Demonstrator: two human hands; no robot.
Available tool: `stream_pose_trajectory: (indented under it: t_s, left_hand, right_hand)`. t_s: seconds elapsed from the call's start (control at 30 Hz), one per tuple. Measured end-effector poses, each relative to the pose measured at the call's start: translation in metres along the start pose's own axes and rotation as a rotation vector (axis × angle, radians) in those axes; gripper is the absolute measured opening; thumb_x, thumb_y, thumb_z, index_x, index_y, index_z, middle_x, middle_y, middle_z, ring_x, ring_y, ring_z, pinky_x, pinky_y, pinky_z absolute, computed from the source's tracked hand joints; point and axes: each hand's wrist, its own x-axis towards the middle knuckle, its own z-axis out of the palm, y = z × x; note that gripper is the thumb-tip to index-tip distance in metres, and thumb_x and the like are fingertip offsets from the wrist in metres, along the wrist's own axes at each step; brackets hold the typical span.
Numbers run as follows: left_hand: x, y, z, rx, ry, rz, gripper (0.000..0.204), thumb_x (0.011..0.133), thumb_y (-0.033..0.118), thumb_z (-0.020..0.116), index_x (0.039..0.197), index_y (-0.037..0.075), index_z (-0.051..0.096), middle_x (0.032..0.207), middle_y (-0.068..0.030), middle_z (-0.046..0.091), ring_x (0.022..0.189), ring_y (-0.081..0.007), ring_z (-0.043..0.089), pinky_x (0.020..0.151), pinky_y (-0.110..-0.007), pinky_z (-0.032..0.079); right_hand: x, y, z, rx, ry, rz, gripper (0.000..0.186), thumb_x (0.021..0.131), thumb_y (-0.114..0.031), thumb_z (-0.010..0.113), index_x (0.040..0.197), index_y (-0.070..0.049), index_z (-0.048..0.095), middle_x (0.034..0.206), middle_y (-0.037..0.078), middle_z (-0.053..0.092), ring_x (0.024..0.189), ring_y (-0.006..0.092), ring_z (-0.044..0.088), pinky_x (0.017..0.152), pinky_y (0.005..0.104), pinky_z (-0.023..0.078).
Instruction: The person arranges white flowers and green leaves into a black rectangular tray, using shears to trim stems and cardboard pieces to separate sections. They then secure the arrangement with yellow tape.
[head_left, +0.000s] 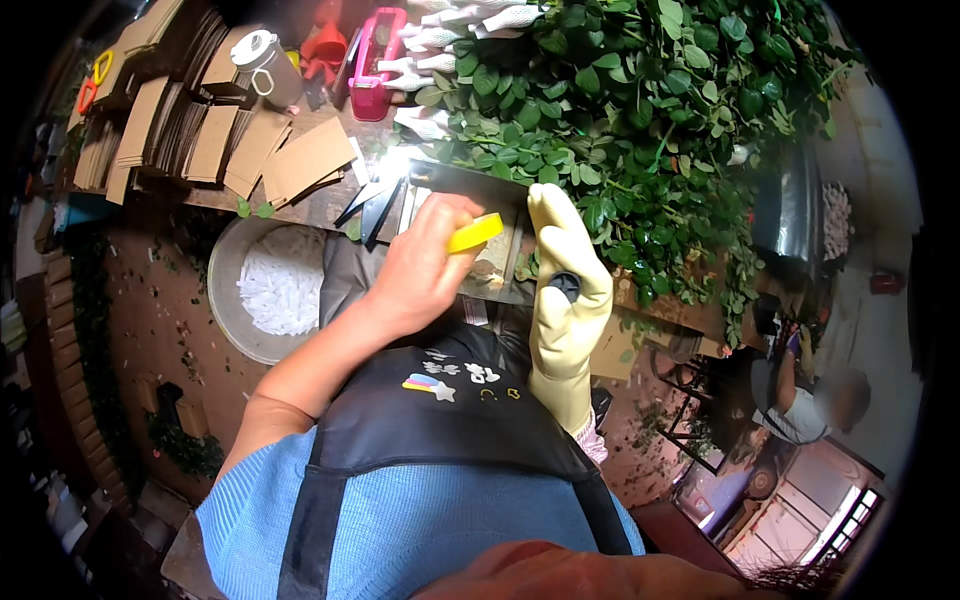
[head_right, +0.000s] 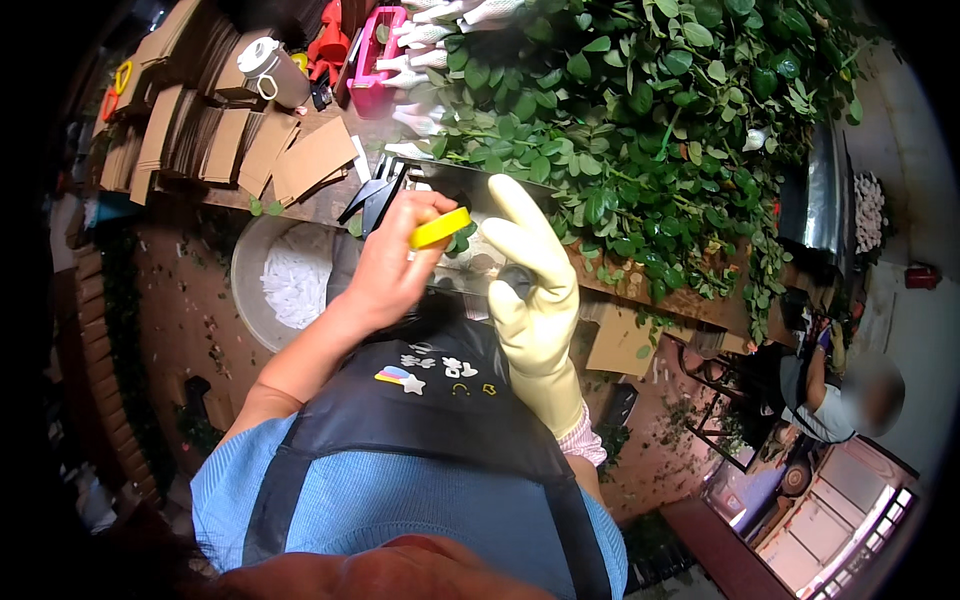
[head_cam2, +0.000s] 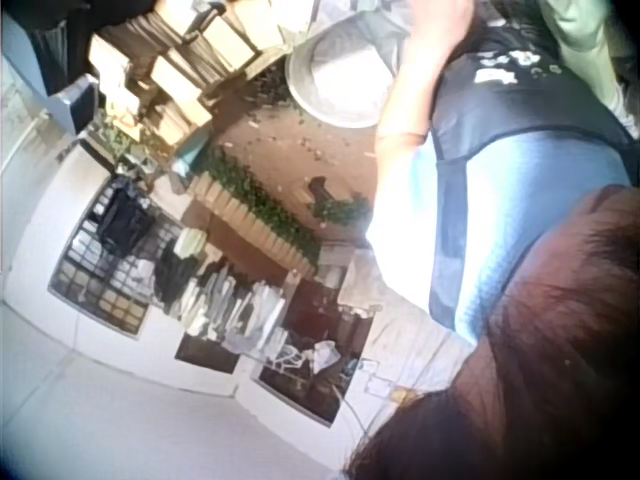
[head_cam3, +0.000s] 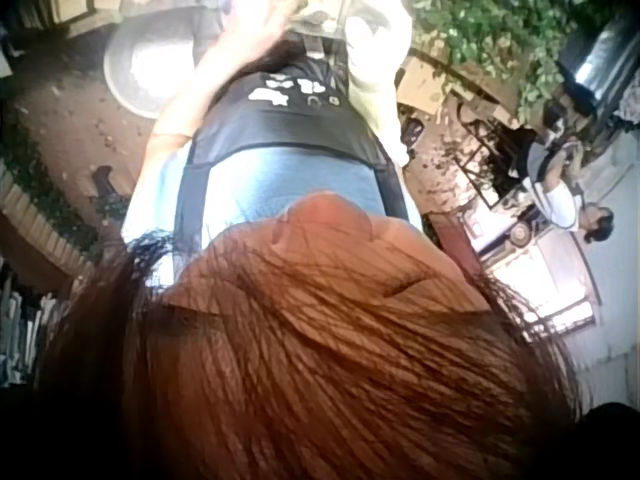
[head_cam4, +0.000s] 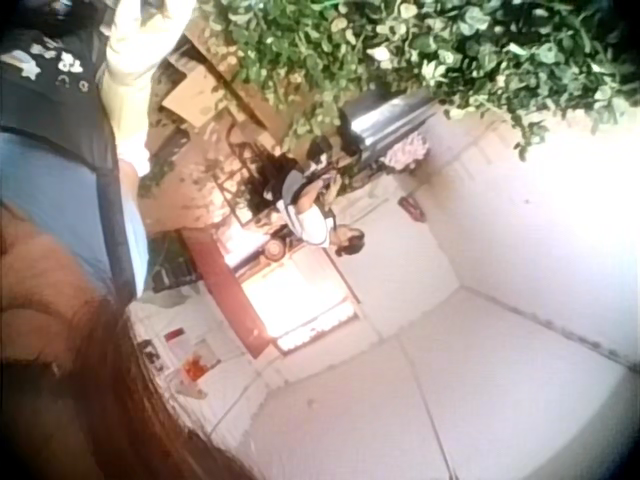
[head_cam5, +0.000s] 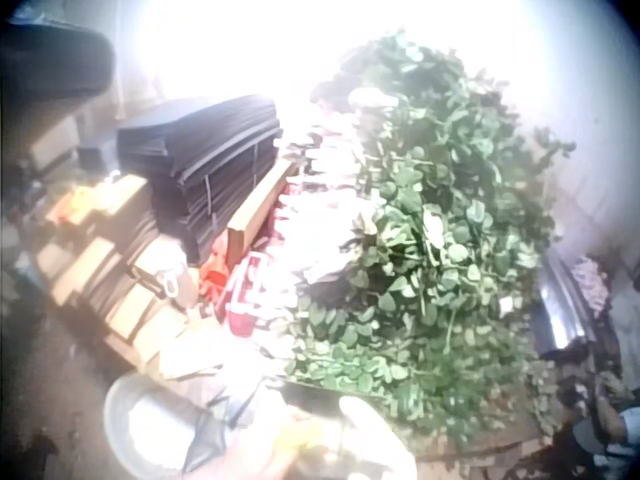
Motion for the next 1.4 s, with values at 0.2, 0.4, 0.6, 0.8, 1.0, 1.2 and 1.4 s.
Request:
stream_pose_trajectory:
  t_s: [0.2, 0.4, 0.6, 0.8, 1.0, 1.2, 1.4]
  left_hand:
    - [0.009, 0.006, -0.013, -0.725, -0.083, -0.351, 0.032, 0.110, 0.024, 0.051, 0.133, 0.003, 0.047, 0.127, -0.0121, 0.064, 0.113, -0.0201, 0.065, 0.096, -0.037, 0.054]
    - [-0.005, 0.014, 0.009, -0.919, -0.148, -0.394, 0.044, 0.108, 0.016, 0.049, 0.149, 0.002, 0.045, 0.139, -0.0083, 0.056, 0.128, -0.0136, 0.053, 0.104, -0.029, 0.043]
    - [-0.006, 0.022, 0.008, -1.170, -0.202, -0.450, 0.057, 0.103, 0.012, 0.053, 0.155, -0.003, 0.035, 0.147, -0.0097, 0.051, 0.131, -0.0164, 0.052, 0.110, -0.031, 0.039]
    - [-0.012, 0.017, 0.019, -0.964, -0.123, -0.439, 0.057, 0.100, 0.009, 0.056, 0.153, 0.002, 0.038, 0.134, -0.0063, 0.055, 0.121, -0.0125, 0.054, 0.104, -0.030, 0.043]
    - [-0.016, 0.015, 0.020, -1.169, -0.113, -0.546, 0.059, 0.099, 0.007, 0.051, 0.156, 0.004, 0.036, 0.146, -0.0097, 0.050, 0.128, -0.0181, 0.053, 0.106, -0.034, 0.044]
    - [-0.014, 0.013, 0.017, -1.183, -0.192, -0.402, 0.057, 0.101, 0.004, 0.048, 0.156, 0.006, 0.036, 0.136, -0.0073, 0.057, 0.104, -0.0079, 0.057, 0.086, -0.023, 0.045]
    - [-0.014, 0.014, 0.026, -1.076, -0.090, -0.197, 0.062, 0.100, 0.003, 0.048, 0.159, 0.004, 0.028, 0.158, -0.0184, 0.043, 0.146, -0.0270, 0.043, 0.123, -0.041, 0.029]
  right_hand:
    - [0.010, -0.005, 0.005, -0.127, -0.052, -0.066, 0.049, 0.098, -0.031, 0.071, 0.138, -0.004, 0.061, 0.157, 0.032, 0.040, 0.146, 0.0435, 0.041, 0.124, 0.0528, 0.026]
    - [0.020, 0.007, 0.009, -0.621, -0.208, -0.119, 0.055, 0.099, -0.055, 0.056, 0.131, -0.013, 0.072, 0.155, 0.030, 0.043, 0.143, 0.0518, 0.039, 0.121, 0.0565, 0.023]
    - [0.006, 0.011, 0.001, -0.662, -0.178, -0.023, 0.065, 0.101, -0.059, 0.052, 0.133, -0.004, 0.068, 0.154, 0.032, 0.043, 0.142, 0.0516, 0.040, 0.120, 0.0538, 0.027]
    - [0.000, 0.009, -0.005, -0.600, -0.257, 0.066, 0.073, 0.096, -0.048, 0.066, 0.146, 0.003, 0.052, 0.153, 0.033, 0.044, 0.140, 0.0502, 0.044, 0.119, 0.0519, 0.032]
    - [-0.007, 0.004, -0.005, -0.473, -0.157, 0.080, 0.061, 0.087, -0.025, 0.079, 0.139, 0.002, 0.060, 0.151, 0.032, 0.047, 0.138, 0.0462, 0.049, 0.116, 0.0492, 0.037]
    - [-0.010, -0.003, -0.001, -0.370, -0.074, 0.117, 0.046, 0.079, -0.012, 0.085, 0.122, -0.001, 0.071, 0.147, 0.028, 0.054, 0.136, 0.0433, 0.052, 0.115, 0.0486, 0.039]
    - [0.003, -0.011, -0.005, -0.676, -0.108, 0.015, 0.044, 0.073, -0.009, 0.085, 0.116, -0.006, 0.074, 0.140, 0.025, 0.060, 0.132, 0.0437, 0.056, 0.116, 0.0533, 0.037]
